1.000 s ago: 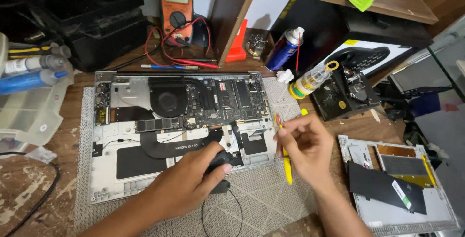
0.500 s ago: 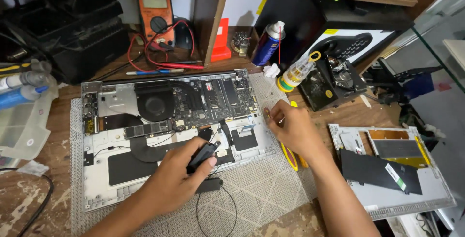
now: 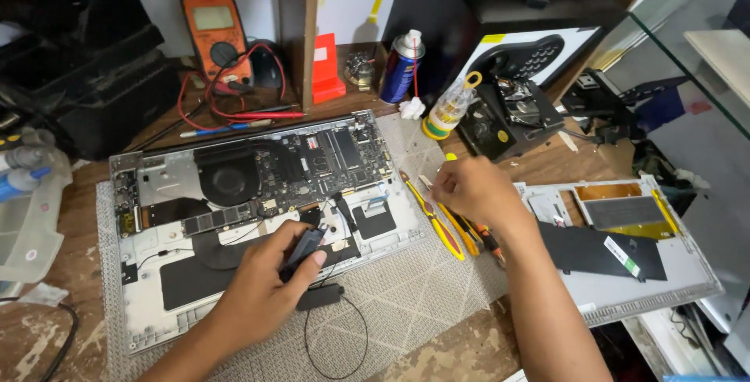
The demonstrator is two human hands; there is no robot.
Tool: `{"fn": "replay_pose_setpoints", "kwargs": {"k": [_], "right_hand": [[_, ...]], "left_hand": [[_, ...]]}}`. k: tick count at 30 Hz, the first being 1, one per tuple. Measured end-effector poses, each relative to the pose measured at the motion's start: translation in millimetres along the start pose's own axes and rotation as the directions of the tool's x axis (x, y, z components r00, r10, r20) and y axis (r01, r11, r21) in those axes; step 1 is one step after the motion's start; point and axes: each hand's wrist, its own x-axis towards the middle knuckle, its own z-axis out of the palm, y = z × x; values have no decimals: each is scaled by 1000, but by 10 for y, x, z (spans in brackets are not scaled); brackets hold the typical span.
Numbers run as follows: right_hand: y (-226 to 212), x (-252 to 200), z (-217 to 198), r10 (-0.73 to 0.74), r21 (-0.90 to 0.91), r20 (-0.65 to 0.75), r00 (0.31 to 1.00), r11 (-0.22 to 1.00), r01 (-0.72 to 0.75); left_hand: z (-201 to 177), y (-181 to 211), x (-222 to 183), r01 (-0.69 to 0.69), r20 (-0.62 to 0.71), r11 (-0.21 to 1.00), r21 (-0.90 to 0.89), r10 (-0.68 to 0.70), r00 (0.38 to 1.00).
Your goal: Inspecting and reconnecting internal motherboard components and wiring in a laptop during a repair.
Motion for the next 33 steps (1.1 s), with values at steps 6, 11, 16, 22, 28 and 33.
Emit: {"fn": "replay_pose_setpoints", "kwargs": {"k": [6, 11, 16, 22, 28, 33], "right_hand": [[2, -57, -77, -12, 54, -3, 1000, 998, 12], [222, -59, -119, -1, 127, -98, 995, 992, 14], [222, -82, -150, -98, 260, -58, 994, 959, 109], [313, -118, -210, -22, 177, 14, 1000, 984, 19], [560, 16, -129, 72, 79, 83, 994, 994, -78], [569, 57, -7, -24, 110, 127, 992, 994, 10]], "left_hand": [[-16, 95, -19, 109, -13, 992, -66, -110, 994], [14, -36, -3, -66, -43, 989, -133, 60, 997], [15, -102, 3, -92, -26, 993, -79, 90, 996], [13, -163, 9, -100, -46, 992, -73, 97, 994], [9, -207, 19, -163, -64, 981, -107, 157, 985], [21, -256, 13, -150, -75, 982, -112, 143, 987]]}}
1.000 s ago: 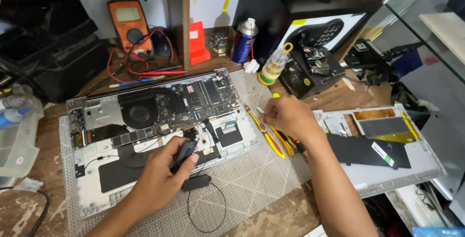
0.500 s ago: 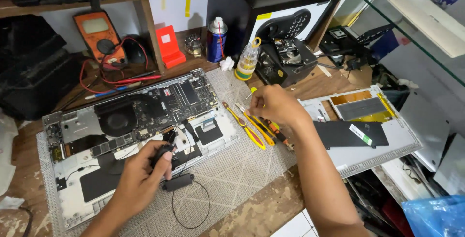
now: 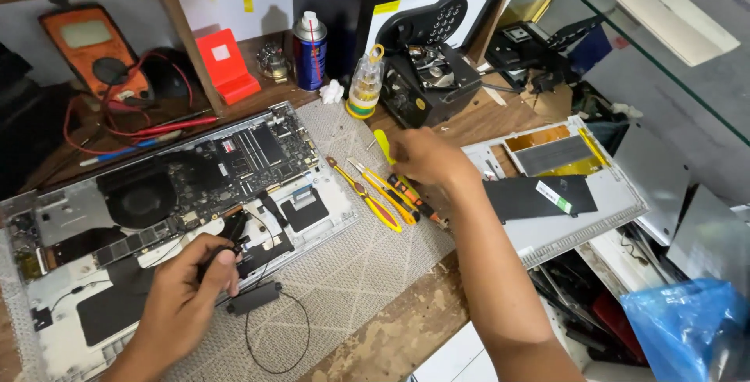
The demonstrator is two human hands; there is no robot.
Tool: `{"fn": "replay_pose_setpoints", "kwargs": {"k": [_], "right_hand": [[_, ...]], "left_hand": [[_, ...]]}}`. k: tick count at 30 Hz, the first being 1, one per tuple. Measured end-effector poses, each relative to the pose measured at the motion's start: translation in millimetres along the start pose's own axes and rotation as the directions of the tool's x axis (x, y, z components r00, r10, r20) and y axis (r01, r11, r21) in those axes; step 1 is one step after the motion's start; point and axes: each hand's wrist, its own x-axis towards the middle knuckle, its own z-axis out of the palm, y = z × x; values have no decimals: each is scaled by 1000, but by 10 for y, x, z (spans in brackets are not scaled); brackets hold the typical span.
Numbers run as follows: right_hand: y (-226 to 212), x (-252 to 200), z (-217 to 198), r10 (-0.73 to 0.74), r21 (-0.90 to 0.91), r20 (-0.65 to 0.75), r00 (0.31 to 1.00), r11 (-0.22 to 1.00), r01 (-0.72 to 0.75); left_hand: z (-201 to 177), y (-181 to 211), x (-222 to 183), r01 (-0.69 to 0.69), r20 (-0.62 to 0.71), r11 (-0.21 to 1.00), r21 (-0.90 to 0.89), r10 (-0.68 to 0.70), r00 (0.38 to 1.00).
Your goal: Inspecting and reconnecting internal motherboard components and wiring in a laptop during a repair.
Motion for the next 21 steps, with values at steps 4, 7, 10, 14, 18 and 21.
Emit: {"fn": "replay_pose_setpoints", "kwargs": {"k": [4, 7, 10, 14, 18, 21], "right_hand": [[-228, -72, -61, 44, -80, -33, 998, 996, -47], [-282, -11, 69, -22, -18, -169, 985, 1000, 20], [-253, 137, 265, -131, -121, -308, 942, 988, 98], [-236, 227, 309, -79, -113, -348, 934, 993, 41], [-168, 275, 327, -53, -86, -416, 908, 996, 18], [-278, 153, 226, -74, -140, -401, 913, 990, 19]], "left_hand": [[17, -33, 2, -48, -40, 998, -50, 46, 998], [18, -138, 26, -140, -135, 954, -263, 108, 985], [-1, -91, 41, -253, -199, 877, -408, 184, 962], [-25, -43, 42, -251, -238, 887, -388, 166, 957], [-31, -17, 32, -212, -202, 916, -342, 149, 968], [16, -143, 72, -322, -269, 868, -377, 230, 935]]}}
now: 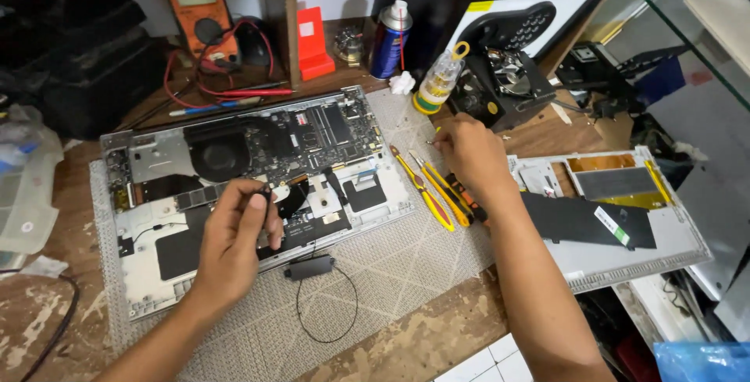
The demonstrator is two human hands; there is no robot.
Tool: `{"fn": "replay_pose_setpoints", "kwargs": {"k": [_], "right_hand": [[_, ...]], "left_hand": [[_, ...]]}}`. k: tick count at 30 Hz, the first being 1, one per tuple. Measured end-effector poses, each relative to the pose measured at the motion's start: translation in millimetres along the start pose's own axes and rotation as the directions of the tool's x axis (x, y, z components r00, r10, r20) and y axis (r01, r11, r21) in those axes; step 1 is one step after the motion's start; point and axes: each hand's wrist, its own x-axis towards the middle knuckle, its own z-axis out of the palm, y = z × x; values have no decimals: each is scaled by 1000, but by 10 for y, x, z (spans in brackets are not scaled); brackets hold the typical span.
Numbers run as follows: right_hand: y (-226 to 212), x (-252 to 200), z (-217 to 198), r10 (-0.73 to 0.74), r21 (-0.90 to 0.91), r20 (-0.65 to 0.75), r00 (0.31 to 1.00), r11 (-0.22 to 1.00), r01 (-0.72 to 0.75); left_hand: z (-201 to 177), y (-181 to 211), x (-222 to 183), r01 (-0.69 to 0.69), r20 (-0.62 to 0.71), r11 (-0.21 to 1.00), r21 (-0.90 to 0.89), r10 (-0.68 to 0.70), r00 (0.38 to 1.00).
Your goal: Inspecting and reconnecting internal motherboard components and wiring in a laptop during a repair.
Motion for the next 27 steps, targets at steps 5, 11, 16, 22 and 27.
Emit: {"fn": "replay_pose_setpoints", "kwargs": {"k": [5, 11, 16, 22, 27], "right_hand": [[-104, 20, 54, -4, -12, 42, 999, 1000, 5], [-283, -36, 45, -5, 69, 84, 996, 998, -1], [-541, -203, 40, -85, 171, -117, 989, 980, 105], [-1085, -617, 81, -456, 288, -344, 821, 781, 554], [-1171, -641, 190, -488, 100, -171, 856, 855, 508]], "left_hand": [[6, 30, 2, 14, 13, 999, 31, -14, 1000], [39, 1, -28, 11, 45, 992, 126, -17, 999], [114, 136, -17, 10, 34, 977, 215, -18, 999], [144, 232, -2, -11, 133, 969, 249, -23, 991], [129, 277, 42, -49, 177, 972, 229, 8, 984]]}}
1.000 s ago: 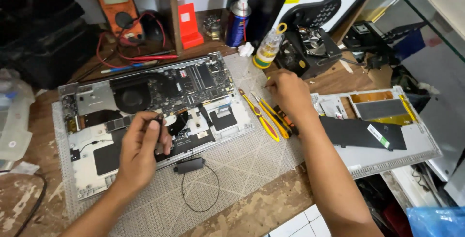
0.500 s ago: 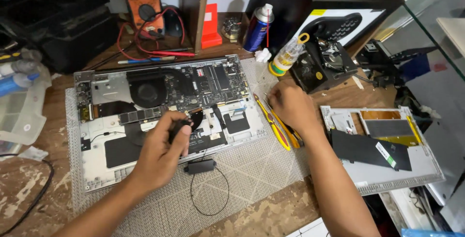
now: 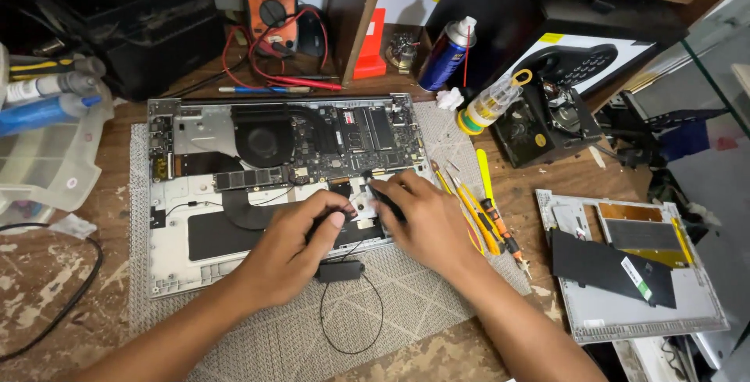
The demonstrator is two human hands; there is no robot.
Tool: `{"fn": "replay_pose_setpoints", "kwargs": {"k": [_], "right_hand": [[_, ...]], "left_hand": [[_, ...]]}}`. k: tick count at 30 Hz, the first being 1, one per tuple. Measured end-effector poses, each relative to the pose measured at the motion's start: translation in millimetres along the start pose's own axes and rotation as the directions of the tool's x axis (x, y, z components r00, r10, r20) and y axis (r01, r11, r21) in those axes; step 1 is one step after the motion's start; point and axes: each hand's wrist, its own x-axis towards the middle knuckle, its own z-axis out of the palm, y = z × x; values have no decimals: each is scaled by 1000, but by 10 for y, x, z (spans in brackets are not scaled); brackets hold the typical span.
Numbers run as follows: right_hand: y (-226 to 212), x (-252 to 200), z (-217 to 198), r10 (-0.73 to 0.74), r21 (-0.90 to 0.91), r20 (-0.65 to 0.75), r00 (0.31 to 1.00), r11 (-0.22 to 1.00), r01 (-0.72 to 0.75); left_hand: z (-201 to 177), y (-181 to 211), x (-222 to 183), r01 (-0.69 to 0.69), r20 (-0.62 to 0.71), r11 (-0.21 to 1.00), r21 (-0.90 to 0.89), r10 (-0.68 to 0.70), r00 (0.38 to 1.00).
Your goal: Inspecting and reconnecting internal motherboard components and wiring in a laptop during a repair.
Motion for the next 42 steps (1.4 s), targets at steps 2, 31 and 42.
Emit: {"fn": "replay_pose_setpoints", "kwargs": {"k": [2, 31, 42], "right_hand": [[-9, 13, -28, -76, 34, -26, 997, 996, 77], [-115, -146, -110, 35, 947, -115, 993, 307, 99], [-144, -123, -134, -64, 918, -137, 988, 367, 151]], "left_hand": [[-15, 117, 31, 128, 69, 987, 92, -135, 988], [-32, 178, -1, 153, 176, 988, -16, -148, 973], [-33, 206, 11, 154, 255, 985, 79, -169, 952]]}}
